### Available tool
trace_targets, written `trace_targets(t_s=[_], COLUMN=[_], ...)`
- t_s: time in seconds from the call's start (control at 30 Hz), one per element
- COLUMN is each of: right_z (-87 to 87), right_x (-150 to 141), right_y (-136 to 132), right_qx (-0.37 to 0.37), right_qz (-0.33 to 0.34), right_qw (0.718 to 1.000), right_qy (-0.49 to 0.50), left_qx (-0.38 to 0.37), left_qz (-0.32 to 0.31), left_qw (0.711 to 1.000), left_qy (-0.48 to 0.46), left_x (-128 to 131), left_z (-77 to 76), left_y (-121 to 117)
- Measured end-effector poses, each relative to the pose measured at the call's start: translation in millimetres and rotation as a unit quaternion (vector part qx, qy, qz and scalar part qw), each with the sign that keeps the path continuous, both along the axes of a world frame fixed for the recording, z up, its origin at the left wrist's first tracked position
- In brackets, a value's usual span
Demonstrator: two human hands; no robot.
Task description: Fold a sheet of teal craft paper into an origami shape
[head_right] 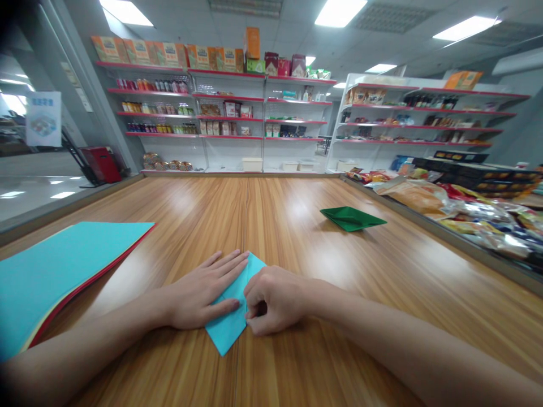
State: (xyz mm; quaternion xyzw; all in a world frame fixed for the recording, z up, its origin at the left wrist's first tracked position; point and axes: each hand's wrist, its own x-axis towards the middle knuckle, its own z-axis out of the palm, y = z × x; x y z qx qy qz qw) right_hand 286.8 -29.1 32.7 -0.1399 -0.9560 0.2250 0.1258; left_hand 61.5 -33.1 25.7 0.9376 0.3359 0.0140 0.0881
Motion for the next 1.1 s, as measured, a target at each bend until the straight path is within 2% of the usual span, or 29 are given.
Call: trace_targets(t_s=[0.1, 0.23, 0.3, 0.37, 0.43, 0.47, 0.53, 0.7, 0.87, 1.1], right_z=[-0.1, -4.4, -7.3, -9.9, -12.6, -14.1, -17.4, -21.3, -13.7, -9.7], right_x=[2, 5, 4, 1, -1, -2, -2, -2, -7, -6], right_y=[-1, -2, -1, 4, 11, 16, 24, 28, 21, 14], right_qx=[-0.032, -0.117, -0.146, -0.109, -0.016, 0.028, 0.069, 0.09, 0.109, 0.132], right_qz=[0.023, 0.063, 0.035, -0.065, -0.181, -0.22, -0.259, -0.266, -0.277, -0.224], right_qw=[0.999, 0.991, 0.988, 0.988, 0.972, 0.963, 0.954, 0.956, 0.954, 0.965], right_qy=[-0.004, -0.003, 0.026, 0.092, 0.148, 0.153, 0.137, 0.09, 0.04, 0.025], left_qx=[-0.003, -0.009, -0.011, -0.015, -0.021, -0.024, -0.029, -0.026, -0.017, -0.008], left_qz=[0.001, 0.003, -0.004, -0.018, -0.032, -0.035, -0.035, -0.027, -0.029, -0.032], left_qw=[1.0, 1.0, 1.0, 0.999, 0.999, 0.998, 0.998, 0.999, 0.999, 0.999], left_qy=[-0.001, -0.003, -0.012, -0.025, -0.035, -0.037, -0.032, -0.009, -0.014, -0.016], left_x=[1, 0, -1, -2, -2, -2, -1, 2, 2, 1], left_z=[0.9, 1.8, 1.6, 1.3, 1.5, 1.8, 2.9, 5.1, 4.8, 0.7], left_y=[0, 0, 0, 1, 0, 0, -2, -4, -5, -5])
